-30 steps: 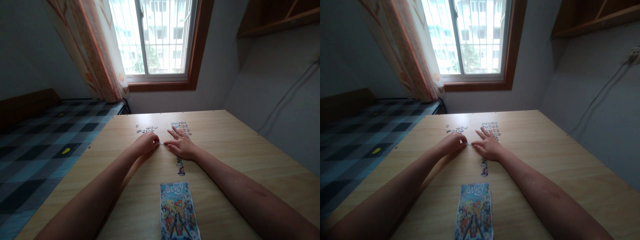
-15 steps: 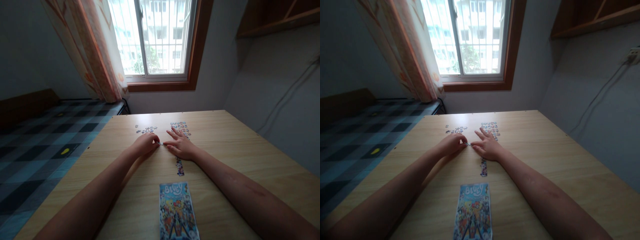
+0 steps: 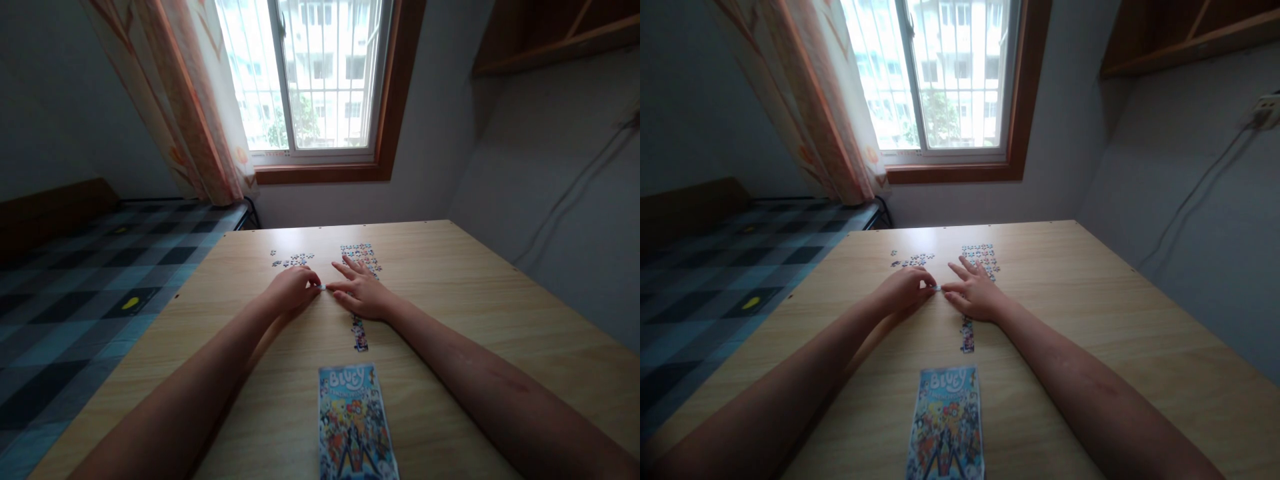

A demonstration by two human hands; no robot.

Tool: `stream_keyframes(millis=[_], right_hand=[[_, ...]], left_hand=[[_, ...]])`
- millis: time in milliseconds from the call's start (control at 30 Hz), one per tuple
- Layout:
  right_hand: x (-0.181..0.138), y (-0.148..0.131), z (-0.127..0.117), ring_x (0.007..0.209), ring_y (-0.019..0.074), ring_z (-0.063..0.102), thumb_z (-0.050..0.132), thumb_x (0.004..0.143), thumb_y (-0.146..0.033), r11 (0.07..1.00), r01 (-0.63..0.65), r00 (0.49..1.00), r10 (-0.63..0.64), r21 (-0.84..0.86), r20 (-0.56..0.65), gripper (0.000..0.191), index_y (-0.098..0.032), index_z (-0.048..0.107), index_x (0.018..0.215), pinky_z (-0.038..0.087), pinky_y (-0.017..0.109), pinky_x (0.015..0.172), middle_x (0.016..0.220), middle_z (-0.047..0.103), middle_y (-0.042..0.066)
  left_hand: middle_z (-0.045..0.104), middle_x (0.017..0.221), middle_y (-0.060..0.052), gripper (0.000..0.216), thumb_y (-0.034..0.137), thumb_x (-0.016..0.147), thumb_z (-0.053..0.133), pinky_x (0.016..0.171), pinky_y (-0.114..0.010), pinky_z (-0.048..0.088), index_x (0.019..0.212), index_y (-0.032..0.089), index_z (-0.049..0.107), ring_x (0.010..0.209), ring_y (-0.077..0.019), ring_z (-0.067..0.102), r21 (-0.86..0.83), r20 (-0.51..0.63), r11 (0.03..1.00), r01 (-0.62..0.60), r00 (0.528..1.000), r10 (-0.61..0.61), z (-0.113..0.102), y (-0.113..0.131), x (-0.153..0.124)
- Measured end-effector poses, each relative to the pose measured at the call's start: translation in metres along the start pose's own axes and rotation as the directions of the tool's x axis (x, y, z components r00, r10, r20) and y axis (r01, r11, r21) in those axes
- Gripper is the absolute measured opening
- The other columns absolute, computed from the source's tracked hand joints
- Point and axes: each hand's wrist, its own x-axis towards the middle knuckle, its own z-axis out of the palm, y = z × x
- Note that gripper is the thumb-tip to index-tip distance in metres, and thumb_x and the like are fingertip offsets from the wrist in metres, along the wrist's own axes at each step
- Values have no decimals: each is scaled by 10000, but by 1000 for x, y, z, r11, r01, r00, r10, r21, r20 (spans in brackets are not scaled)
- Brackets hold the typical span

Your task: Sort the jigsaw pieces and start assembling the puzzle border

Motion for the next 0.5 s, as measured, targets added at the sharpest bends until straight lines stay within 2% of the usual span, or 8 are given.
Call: stream_keyframes(millis=[133, 267, 400, 500], right_hand=[[-1, -1, 1, 1515, 347, 162, 480, 983, -460, 1000, 1, 1000, 0, 27, -27, 365, -336, 683, 1260, 155, 668, 1161, 1587, 368, 59], [-1, 2, 2, 1500, 322, 221, 452, 992, -404, 994, -62, 984, 76, 85, -162, 367, -302, 670, 1269, 141, 669, 1165, 1541, 446, 68], [1, 11, 3, 1470, 309, 286, 395, 986, -319, 970, -182, 912, 228, 160, -341, 387, -242, 759, 1091, 188, 612, 1177, 1447, 549, 79], [1, 17, 3, 1455, 300, 309, 393, 958, -293, 949, -229, 858, 302, 217, -416, 405, -227, 792, 959, 215, 572, 1182, 1392, 591, 77]], left_hand=[[733, 902, -37, 160, 312, 830, 647, 739, -301, 476, 886, 258, 787, 743, -180, 630, 1, -2, 1000, 8, 1000, -8, -1, 0, -1], [736, 905, -38, 173, 303, 845, 632, 740, -295, 479, 893, 255, 790, 708, -163, 619, -52, -18, 999, 0, 1000, -1, -1, -2, -1], [735, 941, -50, 191, 328, 858, 629, 734, -290, 484, 913, 232, 786, 700, -156, 615, -104, -44, 994, 17, 999, -22, 1, -4, -1], [727, 952, -51, 198, 351, 857, 635, 718, -284, 484, 916, 228, 778, 687, -147, 608, -127, -70, 992, 4, 997, -13, 4, -5, -3]])
